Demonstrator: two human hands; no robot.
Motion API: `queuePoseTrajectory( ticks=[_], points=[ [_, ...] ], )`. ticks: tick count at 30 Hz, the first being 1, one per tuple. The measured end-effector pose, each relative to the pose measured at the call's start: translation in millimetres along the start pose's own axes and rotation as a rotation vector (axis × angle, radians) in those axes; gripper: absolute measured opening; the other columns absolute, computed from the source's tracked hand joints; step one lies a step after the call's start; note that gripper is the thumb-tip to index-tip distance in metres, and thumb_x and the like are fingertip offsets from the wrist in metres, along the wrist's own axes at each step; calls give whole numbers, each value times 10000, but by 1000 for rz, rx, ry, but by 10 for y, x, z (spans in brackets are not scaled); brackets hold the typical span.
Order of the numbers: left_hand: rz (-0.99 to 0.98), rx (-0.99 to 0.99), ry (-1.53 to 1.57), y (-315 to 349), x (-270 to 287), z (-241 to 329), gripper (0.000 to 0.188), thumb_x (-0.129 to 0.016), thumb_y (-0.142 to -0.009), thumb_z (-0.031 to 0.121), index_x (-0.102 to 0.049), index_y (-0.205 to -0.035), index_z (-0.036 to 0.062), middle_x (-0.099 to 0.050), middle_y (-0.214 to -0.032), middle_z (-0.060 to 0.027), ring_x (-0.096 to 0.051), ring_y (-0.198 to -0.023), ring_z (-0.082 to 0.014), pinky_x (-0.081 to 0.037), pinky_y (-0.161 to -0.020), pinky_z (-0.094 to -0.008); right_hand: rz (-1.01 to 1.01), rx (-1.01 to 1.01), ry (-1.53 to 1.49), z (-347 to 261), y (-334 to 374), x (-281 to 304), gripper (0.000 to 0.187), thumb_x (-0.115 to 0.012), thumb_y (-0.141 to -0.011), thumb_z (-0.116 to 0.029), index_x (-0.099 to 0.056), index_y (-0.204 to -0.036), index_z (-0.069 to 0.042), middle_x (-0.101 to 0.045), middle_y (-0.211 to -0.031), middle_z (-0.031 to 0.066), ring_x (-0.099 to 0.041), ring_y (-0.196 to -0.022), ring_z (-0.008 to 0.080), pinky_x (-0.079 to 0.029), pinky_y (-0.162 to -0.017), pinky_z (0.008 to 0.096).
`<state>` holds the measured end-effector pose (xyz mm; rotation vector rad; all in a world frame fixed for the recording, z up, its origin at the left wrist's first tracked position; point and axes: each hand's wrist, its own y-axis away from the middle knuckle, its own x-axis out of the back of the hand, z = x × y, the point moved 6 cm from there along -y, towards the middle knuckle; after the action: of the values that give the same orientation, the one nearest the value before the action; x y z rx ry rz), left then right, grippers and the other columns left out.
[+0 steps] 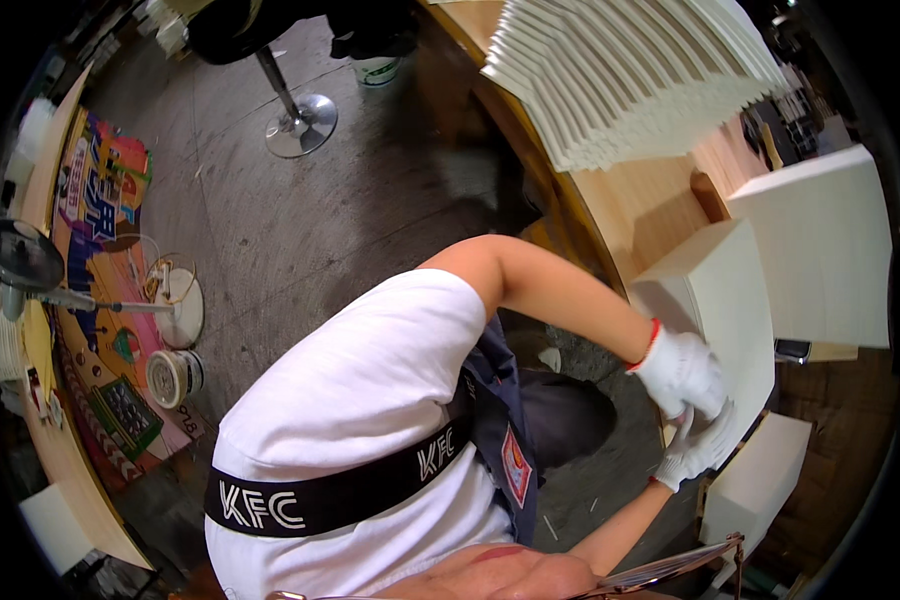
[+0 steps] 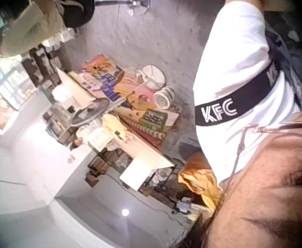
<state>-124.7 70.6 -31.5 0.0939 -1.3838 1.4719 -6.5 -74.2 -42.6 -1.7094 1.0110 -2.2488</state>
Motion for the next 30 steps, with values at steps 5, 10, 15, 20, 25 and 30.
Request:
queuePoseTrajectory(
  ticks=[5, 10, 15, 20, 25, 30],
  points=[
    [187, -45, 276, 826, 252, 181, 318, -726, -836, 261, -638, -1121, 152, -647, -1136, -26, -588, -1126, -264, -503, -841, -435, 152, 87, 250, 7, 40, -17, 618, -734, -896, -430, -579, -1370, -65, -605, -1366, 112, -568, -1263, 326, -445, -1051, 457],
    [328, 7, 267, 1629, 672, 194, 232, -719, -851, 198, -672, -1067, 129, -687, -1033, -44, -648, -997, -267, -517, -815, -391, 109, 66, 263, -24, -13, -64, 629, -736, -894, -436, -578, -1367, -53, -601, -1370, 130, -568, -1255, 340, -448, -1039, 463],
    [578, 296, 84, 2464, 1254, -33, 191, -711, -842, 121, -741, -1013, 201, -729, -911, -15, -696, -831, -233, -556, -675, -358, 56, 26, 288, -42, 13, -37, 627, -758, -885, -355, -543, -1390, -54, -591, -1380, 133, -564, -1258, 336, -452, -1038, 451],
    [893, 447, -28, 3369, 2015, -550, 181, -710, -848, 39, -752, -1020, 79, -737, -849, -92, -711, -720, -181, -568, -613, -345, 34, -21, 316, -80, -31, -30, 636, -792, -852, -318, -560, -1367, -26, -583, -1386, 164, -561, -1258, 368, -460, -1041, 462],
    [1189, 374, -846, 4022, 3463, -1430, 115, -695, -888, 40, -697, -999, 72, -705, -881, -87, -658, -697, -174, -554, -604, -306, 17, -8, 311, -97, -57, -67, 630, -792, -853, -259, -545, -1379, -14, -560, -1404, 193, -552, -1270, 383, -454, -1063, 467],
    [770, 926, -1146, 3923, 4688, -2400, 452, -683, -778, 286, -683, -1184, 86, -669, -1112, -207, -611, -1064, -385, -480, -955, -465, -10, -101, 319, 17, -21, -112, 645, -801, -822, -176, -538, -1383, 3, -538, -1428, 204, -516, -1306, 387, -413, -1103, 467]
  ],
)
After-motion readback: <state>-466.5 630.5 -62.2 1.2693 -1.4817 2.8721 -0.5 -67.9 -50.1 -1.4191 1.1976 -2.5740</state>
